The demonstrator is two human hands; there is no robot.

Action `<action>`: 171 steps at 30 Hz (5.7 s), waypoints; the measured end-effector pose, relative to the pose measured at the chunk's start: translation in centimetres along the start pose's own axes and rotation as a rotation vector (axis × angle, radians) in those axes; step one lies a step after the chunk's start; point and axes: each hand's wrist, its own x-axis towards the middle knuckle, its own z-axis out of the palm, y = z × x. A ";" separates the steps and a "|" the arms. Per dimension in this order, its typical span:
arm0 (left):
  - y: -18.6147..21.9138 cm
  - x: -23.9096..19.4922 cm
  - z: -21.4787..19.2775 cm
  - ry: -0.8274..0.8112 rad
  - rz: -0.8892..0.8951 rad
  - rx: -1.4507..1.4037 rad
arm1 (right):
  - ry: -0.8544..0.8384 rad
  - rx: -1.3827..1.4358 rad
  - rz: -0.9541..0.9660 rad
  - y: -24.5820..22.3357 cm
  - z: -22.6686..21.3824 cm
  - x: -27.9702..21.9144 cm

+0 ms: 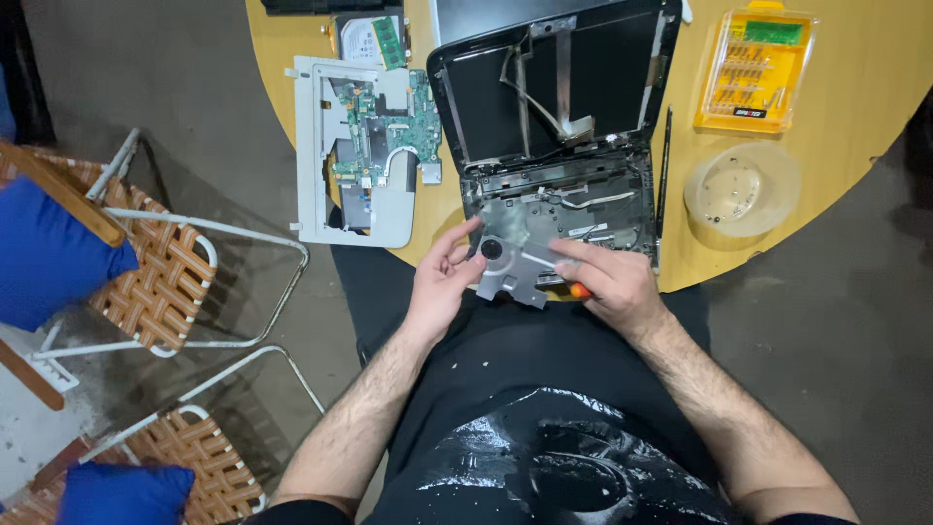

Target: The person disassembles a laptop by removing screws and detaching internal components. Using a screwdriver and a pencil, they remove the motherboard and other parts, placing them on the table.

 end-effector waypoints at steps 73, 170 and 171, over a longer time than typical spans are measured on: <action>18.3 24.5 -27.4 0.740 0.166 0.726 | -0.629 0.366 1.290 0.1 7.8 6.9; 6.9 -2.9 1.9 0.142 -0.094 1.107 | -0.269 0.026 1.156 2.7 -5.2 -7.4; 6.7 -3.0 1.8 0.139 -0.029 1.097 | -0.250 0.017 1.129 2.4 -5.1 -7.4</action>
